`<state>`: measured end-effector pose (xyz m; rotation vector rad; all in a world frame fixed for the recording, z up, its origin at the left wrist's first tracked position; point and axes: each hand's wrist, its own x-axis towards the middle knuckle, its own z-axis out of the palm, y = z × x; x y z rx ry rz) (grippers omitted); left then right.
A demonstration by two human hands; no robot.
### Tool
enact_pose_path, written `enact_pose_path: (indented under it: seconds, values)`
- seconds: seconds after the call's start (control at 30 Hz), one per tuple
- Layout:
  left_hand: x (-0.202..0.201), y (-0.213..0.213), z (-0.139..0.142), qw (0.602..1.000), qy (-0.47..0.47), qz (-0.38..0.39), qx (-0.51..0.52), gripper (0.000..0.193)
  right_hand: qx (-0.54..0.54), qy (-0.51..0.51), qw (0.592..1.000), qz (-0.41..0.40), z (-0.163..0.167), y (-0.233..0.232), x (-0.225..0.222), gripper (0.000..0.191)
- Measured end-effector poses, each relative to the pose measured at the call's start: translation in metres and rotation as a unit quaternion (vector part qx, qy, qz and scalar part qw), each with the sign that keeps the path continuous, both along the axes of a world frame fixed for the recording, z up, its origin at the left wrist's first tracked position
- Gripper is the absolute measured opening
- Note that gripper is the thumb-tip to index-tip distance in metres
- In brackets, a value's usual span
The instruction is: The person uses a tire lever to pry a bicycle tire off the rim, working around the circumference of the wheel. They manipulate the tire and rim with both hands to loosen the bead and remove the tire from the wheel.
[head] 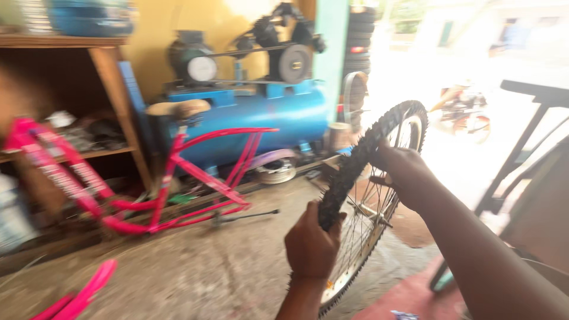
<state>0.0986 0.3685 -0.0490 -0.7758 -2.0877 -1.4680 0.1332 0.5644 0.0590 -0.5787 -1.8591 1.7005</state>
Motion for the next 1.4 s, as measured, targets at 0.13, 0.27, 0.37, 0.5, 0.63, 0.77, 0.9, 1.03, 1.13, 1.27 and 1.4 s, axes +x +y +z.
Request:
enact_pose_path:
  seconds: [0.13,0.27,0.37,0.5,0.63,0.77,0.9,1.03,1.13,1.27,1.4]
  values:
    - [0.014,0.076,-0.023,0.985,-0.080,-0.131,-0.082,0.055,0.242,-0.045,0.957,-0.155,-0.035,0.072,0.008,0.067]
    - [0.035,0.123,-0.046,0.979,-0.083,-0.154,-0.100,0.065,0.528,-0.076,0.795,-0.288,-0.086,0.113,0.025,0.050]
    - [0.039,0.149,-0.045,0.974,-0.052,-0.199,-0.098,0.072,0.591,-0.027,0.735,-0.332,-0.082,0.152,0.039,0.036]
    - [0.057,0.158,-0.041,0.959,-0.053,-0.211,-0.181,0.102,0.530,-0.133,0.809,-0.215,-0.040,0.187,0.054,0.031]
    - [0.067,0.161,-0.032,0.898,-0.193,-0.252,-0.305,0.110,0.653,-0.218,0.678,-0.256,-0.022,0.169,0.057,0.036]
    - [0.050,0.151,-0.037,0.914,-0.150,-0.300,-0.229,0.110,0.698,-0.033,0.676,-0.233,-0.034,0.110,0.037,0.019]
    - [0.008,0.097,-0.054,0.932,-0.129,-0.226,-0.251,0.096,0.521,0.031,0.839,-0.154,-0.051,0.015,-0.012,0.022]
    - [-0.051,-0.040,-0.059,0.964,-0.107,-0.045,-0.241,0.082,0.252,0.059,0.966,-0.002,-0.059,-0.121,-0.070,0.034]
    - [-0.081,-0.176,-0.055,0.958,-0.135,0.090,-0.236,0.075,0.105,0.102,0.981,0.131,-0.064,-0.230,-0.102,0.040]
    - [-0.067,-0.367,-0.054,0.927,-0.182,0.267,-0.189,0.063,-0.011,0.078,0.953,0.293,-0.076,-0.358,-0.120,0.037]
    - [0.004,-0.508,-0.054,0.868,-0.191,0.436,-0.138,0.054,-0.064,0.092,0.898,0.426,-0.082,-0.471,-0.106,0.029]
